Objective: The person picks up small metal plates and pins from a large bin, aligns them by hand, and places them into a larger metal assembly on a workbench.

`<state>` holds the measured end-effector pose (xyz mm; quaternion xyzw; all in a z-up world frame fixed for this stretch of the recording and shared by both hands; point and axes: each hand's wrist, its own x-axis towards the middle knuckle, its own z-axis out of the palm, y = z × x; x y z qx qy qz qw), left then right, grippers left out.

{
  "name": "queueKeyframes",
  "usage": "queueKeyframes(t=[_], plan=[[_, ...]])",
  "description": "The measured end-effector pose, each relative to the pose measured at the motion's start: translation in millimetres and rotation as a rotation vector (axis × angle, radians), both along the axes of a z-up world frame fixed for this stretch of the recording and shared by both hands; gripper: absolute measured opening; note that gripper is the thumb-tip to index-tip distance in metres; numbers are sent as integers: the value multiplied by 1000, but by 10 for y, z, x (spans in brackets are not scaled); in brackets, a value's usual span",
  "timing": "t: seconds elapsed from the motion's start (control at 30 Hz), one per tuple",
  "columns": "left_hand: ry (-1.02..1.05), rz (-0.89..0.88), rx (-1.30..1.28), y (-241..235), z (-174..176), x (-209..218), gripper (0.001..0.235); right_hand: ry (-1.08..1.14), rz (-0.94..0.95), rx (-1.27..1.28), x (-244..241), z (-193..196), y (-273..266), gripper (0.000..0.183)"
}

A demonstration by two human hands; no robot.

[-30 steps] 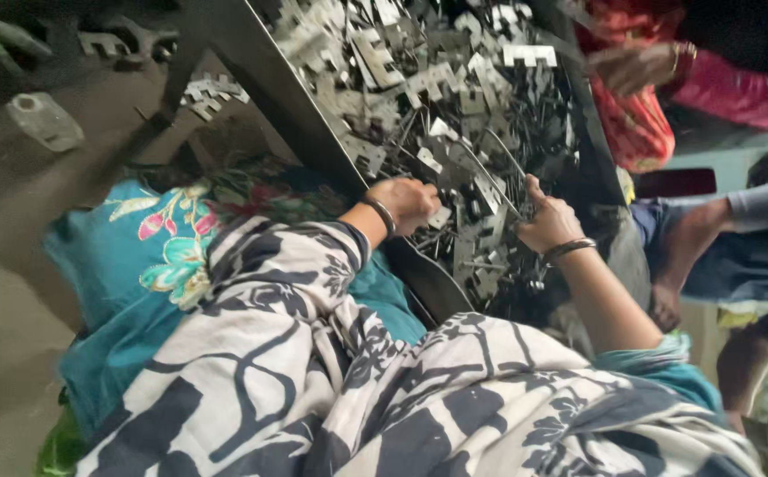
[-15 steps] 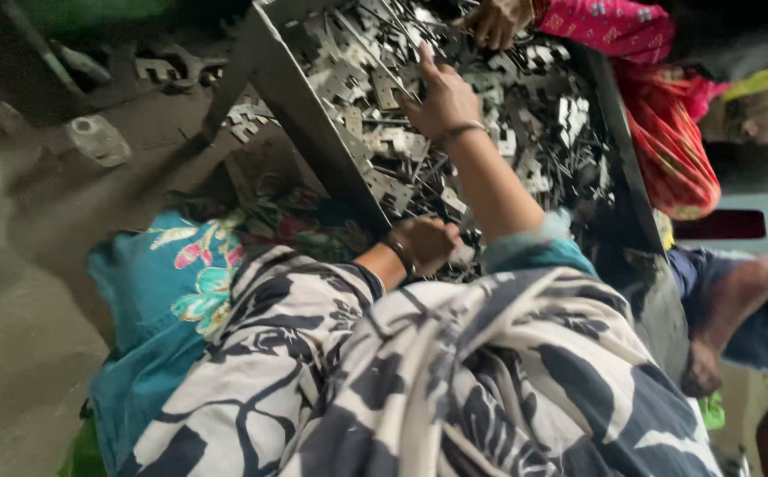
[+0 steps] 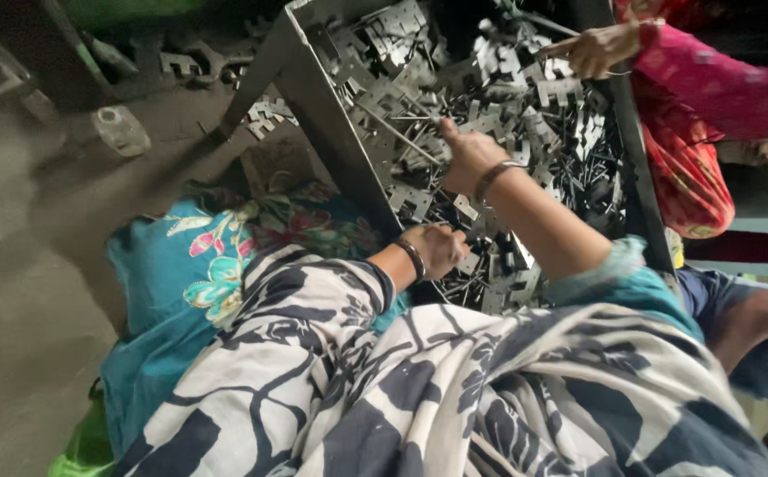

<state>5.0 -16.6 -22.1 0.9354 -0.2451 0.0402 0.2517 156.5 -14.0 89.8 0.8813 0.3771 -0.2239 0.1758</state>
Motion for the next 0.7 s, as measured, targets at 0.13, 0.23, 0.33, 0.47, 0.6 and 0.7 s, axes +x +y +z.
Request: queueKeyframes(t=[0.13, 0.23, 0.33, 0.47, 0.6, 0.7], plan=[[-33, -12, 2, 16, 50, -17, 17, -36, -37, -114, -251, 756, -335, 92], [-87, -20, 19, 26, 35, -57, 16, -107, 1, -208, -360, 923, -651, 107], [-160, -77, -83, 92, 31, -77, 14, -153, 65, -56, -498, 864, -845, 106], [-231, -83, -95, 99, -54, -82, 13, -169, -37, -41, -632, 841, -1106, 109], [-326, -89, -85, 41, -157, -49, 11, -177, -123, -10, -730, 784, -1539, 110], [-323, -124, -63, 50, -198, -13, 15, -155, -244, -144, -756, 711, -2083, 110]])
